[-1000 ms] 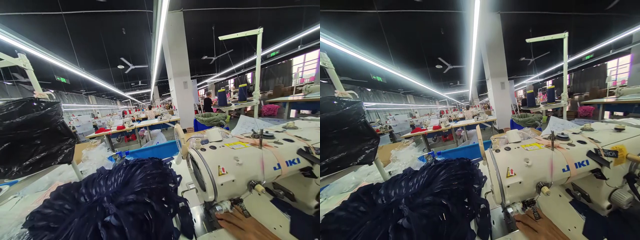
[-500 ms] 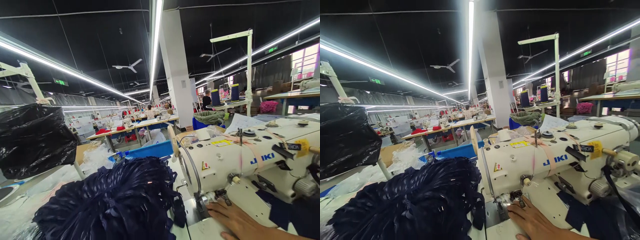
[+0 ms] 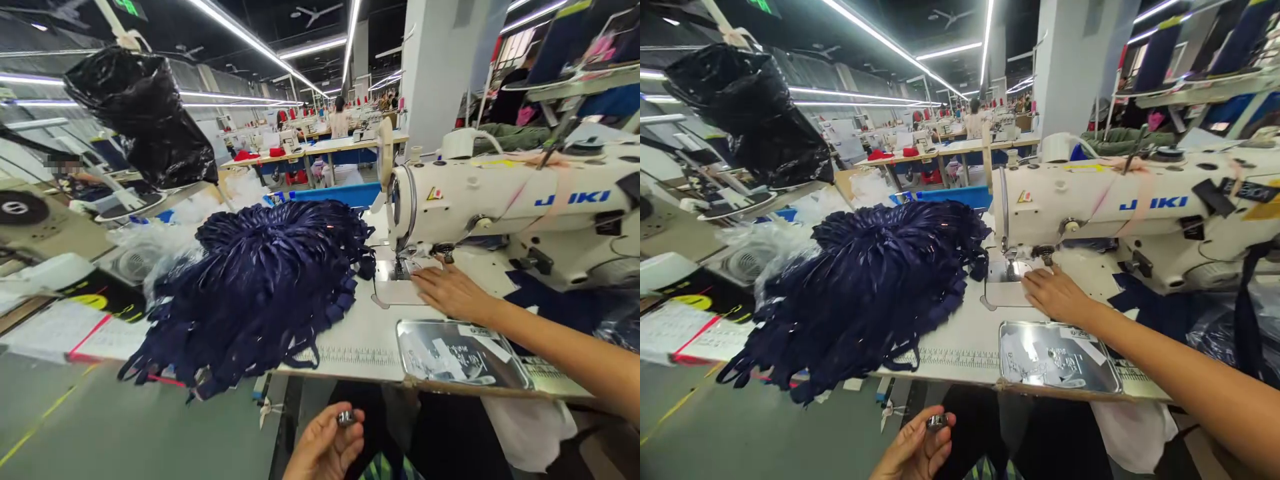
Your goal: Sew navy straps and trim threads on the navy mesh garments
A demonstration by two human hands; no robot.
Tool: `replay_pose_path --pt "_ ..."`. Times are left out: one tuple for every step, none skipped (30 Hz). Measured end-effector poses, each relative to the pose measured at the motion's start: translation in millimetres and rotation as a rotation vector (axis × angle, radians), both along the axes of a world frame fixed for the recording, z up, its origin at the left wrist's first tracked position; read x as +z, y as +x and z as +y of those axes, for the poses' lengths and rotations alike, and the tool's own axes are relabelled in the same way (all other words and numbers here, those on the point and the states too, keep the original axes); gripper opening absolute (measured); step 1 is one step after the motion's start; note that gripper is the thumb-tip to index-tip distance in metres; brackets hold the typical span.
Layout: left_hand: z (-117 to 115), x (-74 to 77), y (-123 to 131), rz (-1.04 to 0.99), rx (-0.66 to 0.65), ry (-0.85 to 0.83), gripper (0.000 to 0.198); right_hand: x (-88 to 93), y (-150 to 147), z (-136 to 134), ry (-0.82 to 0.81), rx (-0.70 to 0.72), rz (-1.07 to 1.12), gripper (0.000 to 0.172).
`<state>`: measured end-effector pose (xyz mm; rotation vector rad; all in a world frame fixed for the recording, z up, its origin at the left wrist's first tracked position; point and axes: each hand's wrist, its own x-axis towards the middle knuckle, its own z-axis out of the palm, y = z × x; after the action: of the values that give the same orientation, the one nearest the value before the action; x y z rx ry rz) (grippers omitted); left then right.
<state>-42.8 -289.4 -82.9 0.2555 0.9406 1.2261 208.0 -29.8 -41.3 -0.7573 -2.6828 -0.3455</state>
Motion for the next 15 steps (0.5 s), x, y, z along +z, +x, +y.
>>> replay_pose_path --pt "-2.9 1.8 2.9 -0.051 0.001 0.007 0.021 2.7 0.8 -3.8 0.000 0.008 -0.002 0.026" --pt "-3.9 4.4 5.3 -0.097 0.000 0.021 0.021 6.5 1.2 -10.0 0.006 0.015 0.004 0.026" --pt "-3.7 7.6 7.3 -0.136 -0.002 0.039 0.020 11.1 1.1 -18.8 0.012 0.025 0.028 0.026" --pt "-3.1 10.9 9.0 -0.161 -0.002 0.059 0.020 16.2 0.3 -30.4 0.011 0.041 0.068 0.025" --pt "-2.3 14.2 10.6 -0.179 -0.002 0.077 0.019 21.2 -1.4 -44.9 -0.001 0.063 0.134 0.023" --pt "-1.7 17.0 11.9 -0.191 -0.003 0.091 0.018 26.0 -4.1 -61.8 -0.032 0.099 0.223 0.021" --pt "-1.3 19.5 13.1 -0.200 -0.006 0.100 0.017 30.0 -7.8 -80.6 -0.087 0.146 0.297 0.019" --pt "-1.3 21.5 14.3 -0.203 -0.012 0.106 0.016 33.0 -12.3 -100.6 -0.147 0.175 0.380 0.019" --pt "-1.4 23.4 15.3 -0.202 -0.018 0.110 0.016 34.7 -17.6 -120.6 -0.215 0.207 0.447 0.022" --pt "-1.7 25.1 16.3 -0.197 -0.024 0.114 0.016 34.9 -23.6 -139.9 -0.310 0.235 0.485 0.024" --pt "-2.2 26.7 17.2 -0.191 -0.025 0.118 0.016 33.3 -30.1 -157.3 -0.408 0.260 0.515 0.027" --pt "-2.7 28.4 18.0 -0.185 -0.022 0.124 0.015 29.7 -36.9 -172.1 -0.542 0.242 0.525 0.031" --pt "-3.2 30.1 18.7 -0.179 -0.014 0.132 0.015 24.2 -44.0 -183.9 -0.685 0.254 0.557 0.032" --pt "-3.7 31.6 19.4 -0.175 -0.003 0.141 0.014 17.2 -51.2 -192.5 -0.836 0.259 0.602 0.034" --pt "-4.2 32.9 20.0 -0.170 0.009 0.150 0.012 9.1 -58.3 -198.0 -0.973 0.253 0.668 0.038"
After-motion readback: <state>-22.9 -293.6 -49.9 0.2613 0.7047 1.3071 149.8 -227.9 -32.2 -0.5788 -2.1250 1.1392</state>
